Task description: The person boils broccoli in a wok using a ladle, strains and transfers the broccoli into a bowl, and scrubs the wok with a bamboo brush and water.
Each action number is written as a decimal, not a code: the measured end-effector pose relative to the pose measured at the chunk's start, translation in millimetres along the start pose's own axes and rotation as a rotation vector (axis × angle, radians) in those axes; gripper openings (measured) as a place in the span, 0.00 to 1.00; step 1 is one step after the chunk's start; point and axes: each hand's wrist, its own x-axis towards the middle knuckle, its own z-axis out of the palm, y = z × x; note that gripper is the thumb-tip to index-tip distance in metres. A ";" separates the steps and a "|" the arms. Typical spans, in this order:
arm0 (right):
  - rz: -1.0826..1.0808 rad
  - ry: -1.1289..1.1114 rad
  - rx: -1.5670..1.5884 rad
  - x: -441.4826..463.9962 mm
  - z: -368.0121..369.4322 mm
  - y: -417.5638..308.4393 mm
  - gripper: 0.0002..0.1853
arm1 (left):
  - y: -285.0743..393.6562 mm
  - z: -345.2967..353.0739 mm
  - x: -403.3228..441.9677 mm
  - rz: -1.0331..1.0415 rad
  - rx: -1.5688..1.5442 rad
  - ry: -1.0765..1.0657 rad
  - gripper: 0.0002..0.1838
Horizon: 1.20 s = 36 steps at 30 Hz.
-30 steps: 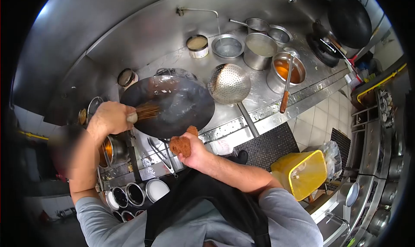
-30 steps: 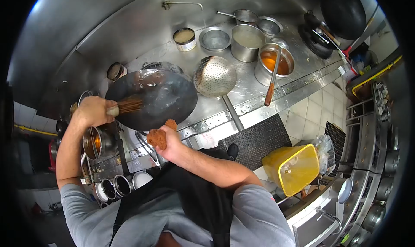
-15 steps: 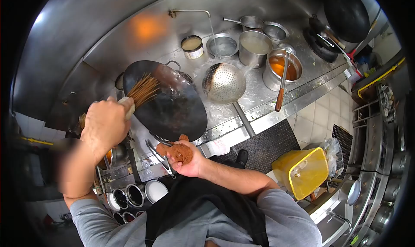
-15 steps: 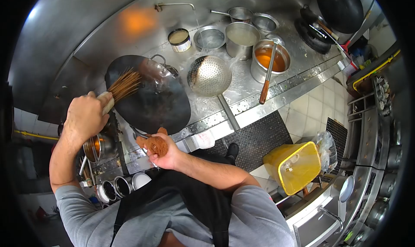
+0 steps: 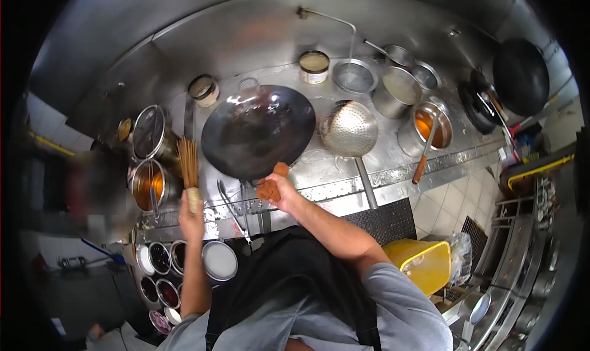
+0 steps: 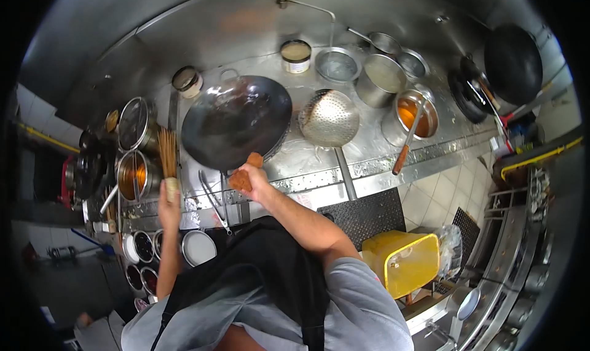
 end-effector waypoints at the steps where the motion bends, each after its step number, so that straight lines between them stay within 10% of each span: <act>1: -0.008 0.023 -0.013 8.4 1.9 -3.6 0.13 | -10.8 17.4 -19.1 -0.117 -0.010 -0.020 0.34; 4: -0.083 0.016 -0.182 29.6 -12.0 -0.5 0.22 | -96.3 91.8 -70.4 -0.370 -0.141 -0.045 0.33; 8: -0.284 -0.041 -0.725 22.9 -68.3 -11.7 0.42 | -51.1 90.3 -70.5 -0.699 0.195 -0.612 0.48; 10: -0.620 0.133 -0.982 27.7 -125.7 13.5 0.49 | -91.2 111.8 -81.8 -0.552 0.318 -0.716 0.46; 16: -0.607 0.382 -1.385 -29.2 -207.2 71.7 0.52 | -111.4 113.8 -29.2 -0.265 0.551 -0.972 0.37; 19: -0.621 0.760 -1.095 -95.4 -179.5 31.4 0.49 | -63.4 81.5 -2.8 -0.154 0.386 -0.539 0.28; 22: -1.408 1.534 -1.221 -162.7 -241.3 -50.7 0.40 | -21.4 74.1 12.3 -0.078 0.267 -0.324 0.23; 24: -1.190 1.806 -1.198 -188.6 -283.8 -117.5 0.36 | -0.1 76.8 14.3 -0.077 0.178 -0.224 0.18; 28: -0.716 0.888 -0.268 -134.4 -410.0 -194.6 0.08 | 27.3 92.7 -5.8 -0.074 0.073 -0.135 0.14; 32: -0.998 0.855 -0.323 -114.6 -344.1 -191.6 0.04 | 47.3 90.7 -44.9 -0.103 0.044 -0.074 0.13; 36: -0.824 0.643 -0.507 -84.8 -326.8 -162.2 0.14 | 49.3 77.5 -111.5 -0.212 0.076 -0.054 0.12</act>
